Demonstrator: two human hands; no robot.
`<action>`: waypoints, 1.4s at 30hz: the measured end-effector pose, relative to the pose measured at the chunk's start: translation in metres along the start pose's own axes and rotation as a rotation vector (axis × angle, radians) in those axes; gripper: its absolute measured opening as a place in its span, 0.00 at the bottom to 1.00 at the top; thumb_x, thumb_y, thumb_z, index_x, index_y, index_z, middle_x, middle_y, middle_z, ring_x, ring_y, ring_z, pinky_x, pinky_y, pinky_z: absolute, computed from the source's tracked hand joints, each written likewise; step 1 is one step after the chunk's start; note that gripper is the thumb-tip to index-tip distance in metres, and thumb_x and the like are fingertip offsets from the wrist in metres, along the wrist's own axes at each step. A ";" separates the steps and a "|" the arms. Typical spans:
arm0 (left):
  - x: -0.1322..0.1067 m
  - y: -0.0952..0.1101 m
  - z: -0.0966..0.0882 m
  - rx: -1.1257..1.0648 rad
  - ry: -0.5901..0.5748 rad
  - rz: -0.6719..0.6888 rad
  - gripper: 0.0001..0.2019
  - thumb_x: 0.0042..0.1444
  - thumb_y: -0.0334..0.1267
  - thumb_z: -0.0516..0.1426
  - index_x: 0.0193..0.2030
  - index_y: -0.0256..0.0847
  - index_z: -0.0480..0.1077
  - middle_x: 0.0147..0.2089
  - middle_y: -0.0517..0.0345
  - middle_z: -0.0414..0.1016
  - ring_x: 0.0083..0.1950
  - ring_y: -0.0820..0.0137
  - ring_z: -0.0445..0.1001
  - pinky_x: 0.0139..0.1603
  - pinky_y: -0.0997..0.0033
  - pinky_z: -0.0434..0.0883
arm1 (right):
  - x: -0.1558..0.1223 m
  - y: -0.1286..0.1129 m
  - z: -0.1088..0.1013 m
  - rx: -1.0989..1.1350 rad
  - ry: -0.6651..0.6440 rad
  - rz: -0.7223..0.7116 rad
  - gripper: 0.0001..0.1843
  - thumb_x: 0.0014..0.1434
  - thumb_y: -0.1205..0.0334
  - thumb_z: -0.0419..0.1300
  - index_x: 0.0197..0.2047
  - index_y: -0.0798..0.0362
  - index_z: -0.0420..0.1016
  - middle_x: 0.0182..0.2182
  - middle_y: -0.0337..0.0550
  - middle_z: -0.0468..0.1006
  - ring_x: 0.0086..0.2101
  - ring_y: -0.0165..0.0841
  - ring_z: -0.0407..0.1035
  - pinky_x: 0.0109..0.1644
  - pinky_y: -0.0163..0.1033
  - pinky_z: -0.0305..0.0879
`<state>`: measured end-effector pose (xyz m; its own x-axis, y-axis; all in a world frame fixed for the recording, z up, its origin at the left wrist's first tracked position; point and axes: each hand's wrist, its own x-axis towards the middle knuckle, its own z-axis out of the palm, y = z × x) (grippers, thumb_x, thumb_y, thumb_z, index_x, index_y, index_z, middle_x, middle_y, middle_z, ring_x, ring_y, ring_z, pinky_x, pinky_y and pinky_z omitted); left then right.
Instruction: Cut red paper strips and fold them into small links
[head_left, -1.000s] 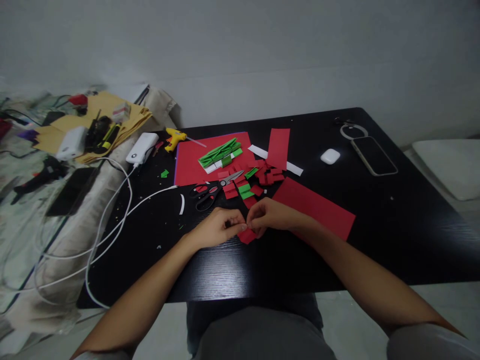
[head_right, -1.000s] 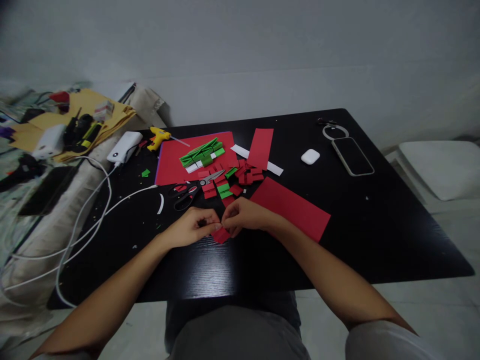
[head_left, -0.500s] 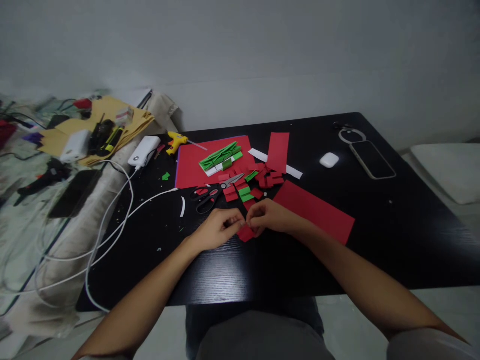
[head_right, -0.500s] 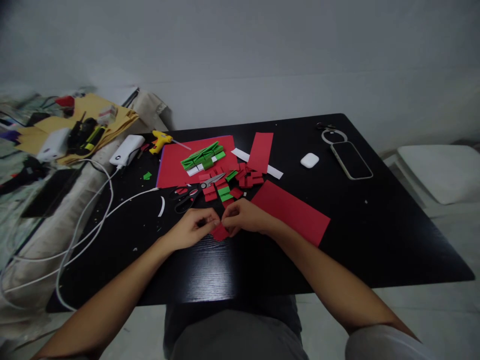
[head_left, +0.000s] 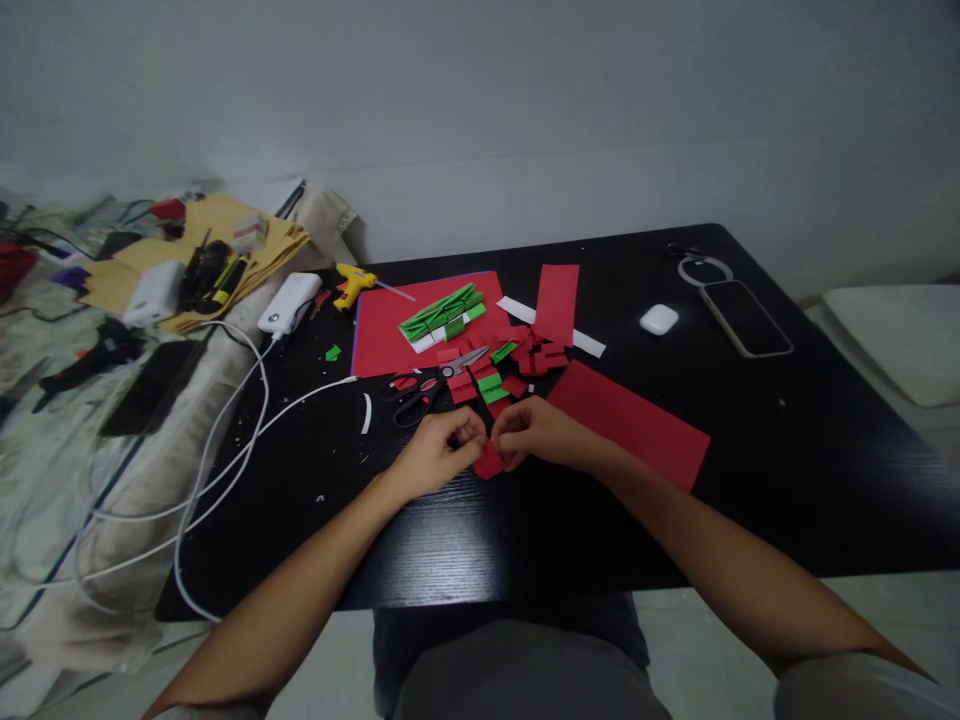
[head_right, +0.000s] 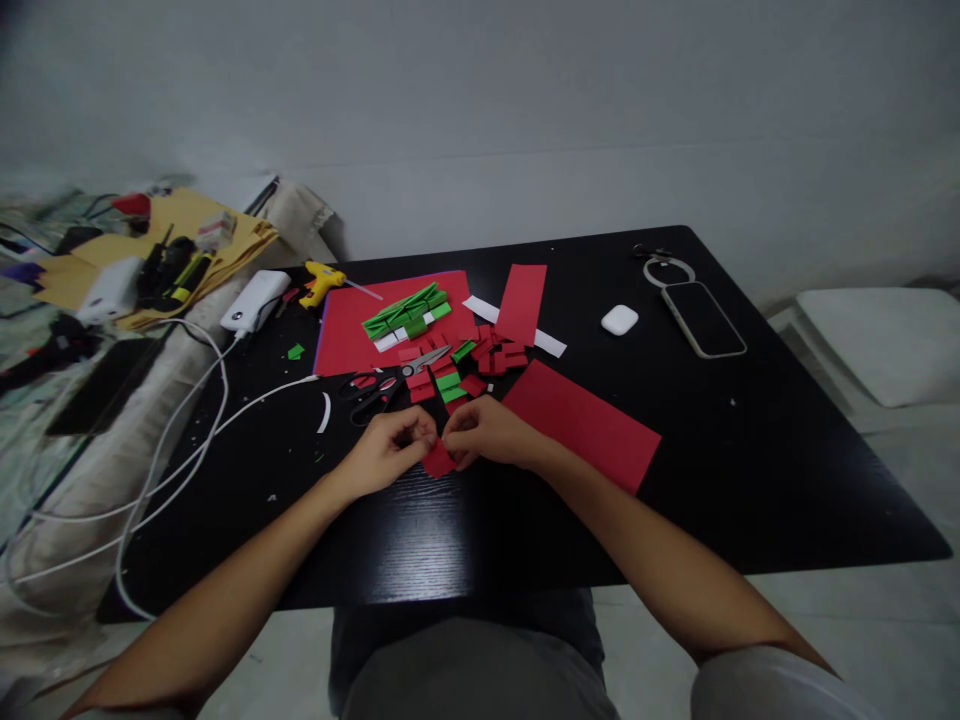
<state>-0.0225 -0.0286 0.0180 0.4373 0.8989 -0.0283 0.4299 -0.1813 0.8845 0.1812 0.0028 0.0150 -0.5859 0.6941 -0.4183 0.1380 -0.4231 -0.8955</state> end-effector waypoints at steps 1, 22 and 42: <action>0.000 0.000 0.000 0.004 -0.002 0.003 0.05 0.60 0.34 0.56 0.34 0.37 0.71 0.25 0.65 0.65 0.26 0.76 0.62 0.27 0.78 0.58 | 0.000 0.000 0.000 0.002 0.000 0.000 0.04 0.44 0.67 0.66 0.28 0.57 0.79 0.20 0.36 0.76 0.24 0.28 0.73 0.31 0.35 0.77; 0.001 -0.001 -0.005 0.027 -0.029 -0.008 0.07 0.62 0.37 0.55 0.36 0.37 0.72 0.26 0.65 0.65 0.27 0.77 0.61 0.29 0.78 0.59 | 0.001 0.000 -0.001 0.021 0.018 0.004 0.05 0.45 0.64 0.67 0.27 0.57 0.78 0.21 0.38 0.78 0.25 0.29 0.74 0.32 0.36 0.76; 0.004 -0.006 -0.019 -0.097 -0.027 -0.071 0.06 0.60 0.37 0.57 0.35 0.36 0.71 0.26 0.62 0.70 0.25 0.76 0.67 0.26 0.78 0.62 | 0.001 -0.001 0.001 0.002 0.126 -0.178 0.10 0.51 0.58 0.68 0.29 0.56 0.78 0.26 0.39 0.76 0.29 0.29 0.73 0.34 0.36 0.77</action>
<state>-0.0390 -0.0164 0.0212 0.4301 0.8967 -0.1041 0.3831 -0.0769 0.9205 0.1800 0.0035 0.0153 -0.4964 0.8252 -0.2696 0.0400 -0.2885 -0.9566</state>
